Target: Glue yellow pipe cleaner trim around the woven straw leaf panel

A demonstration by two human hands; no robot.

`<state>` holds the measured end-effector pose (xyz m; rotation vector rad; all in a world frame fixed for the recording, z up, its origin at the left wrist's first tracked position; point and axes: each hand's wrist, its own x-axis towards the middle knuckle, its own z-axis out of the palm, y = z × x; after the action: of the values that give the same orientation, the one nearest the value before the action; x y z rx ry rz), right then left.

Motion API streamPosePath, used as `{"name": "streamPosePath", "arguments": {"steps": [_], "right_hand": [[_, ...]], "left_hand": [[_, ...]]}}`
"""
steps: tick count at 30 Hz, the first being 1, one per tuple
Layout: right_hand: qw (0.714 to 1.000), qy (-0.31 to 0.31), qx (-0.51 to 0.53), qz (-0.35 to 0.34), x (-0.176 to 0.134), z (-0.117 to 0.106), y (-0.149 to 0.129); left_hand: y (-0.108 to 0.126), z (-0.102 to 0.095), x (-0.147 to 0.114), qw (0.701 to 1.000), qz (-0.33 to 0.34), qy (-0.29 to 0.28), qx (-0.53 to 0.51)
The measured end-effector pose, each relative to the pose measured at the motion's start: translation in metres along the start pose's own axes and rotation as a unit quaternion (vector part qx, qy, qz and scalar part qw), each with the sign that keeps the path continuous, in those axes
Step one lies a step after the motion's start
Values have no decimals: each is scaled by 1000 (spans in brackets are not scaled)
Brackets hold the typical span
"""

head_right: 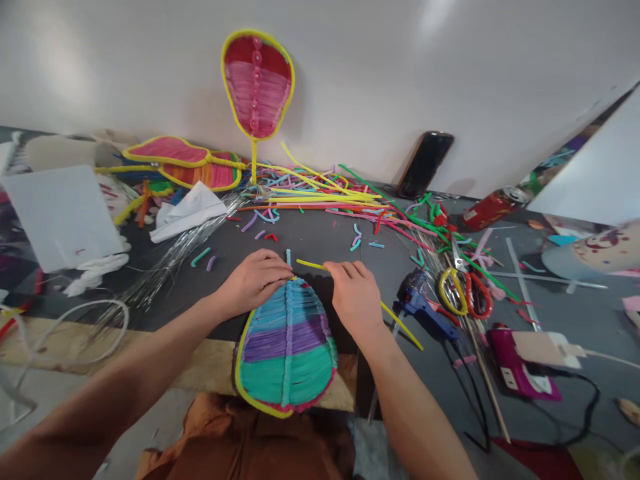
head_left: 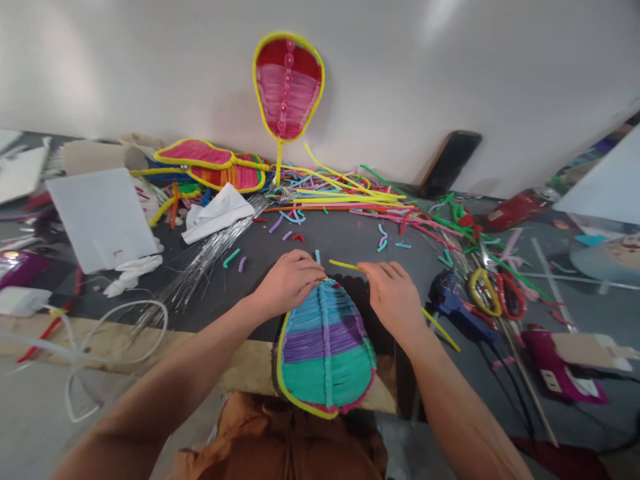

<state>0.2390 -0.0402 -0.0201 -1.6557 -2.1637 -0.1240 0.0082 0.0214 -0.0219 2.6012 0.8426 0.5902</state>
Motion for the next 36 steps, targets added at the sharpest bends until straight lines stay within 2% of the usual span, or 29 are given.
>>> {"name": "streamPosePath", "arguments": {"steps": [4,8,10,13,17,19,26,29,33,35,36], "right_hand": [[997,56,-46,-6,3,-14,0],[992,86,-75,-59,20,-35,-2],[990,71,-74,-94,34,-40,0],[988,14,-63,-140,52,-35,4],[984,-53,-49,-161,63,-20,5],[986,-59,-41,-148,62,-14,2],[990,-55,-3,-126,52,-12,-14],[994,-8,-13,-108,42,-23,-16],[997,66,-43,-14,8,-49,12],[994,50,-85,50,-18,-58,40],[990,22,-114,79,-33,-61,55]], "left_hand": [[-7,5,-3,999,42,-3,19],[-11,6,-2,997,68,-9,32],[-11,6,-1,997,74,-13,21],[-8,4,1,998,62,-1,-18],[-7,2,4,997,-12,67,-39],[-7,2,4,996,-25,80,-40],[-4,3,4,997,-36,56,-25],[-2,1,6,997,-51,53,-7],[-1,-6,6,988,-126,77,-46],[-2,-8,6,978,-171,93,-78],[-4,-8,6,971,-192,102,-96]]}}
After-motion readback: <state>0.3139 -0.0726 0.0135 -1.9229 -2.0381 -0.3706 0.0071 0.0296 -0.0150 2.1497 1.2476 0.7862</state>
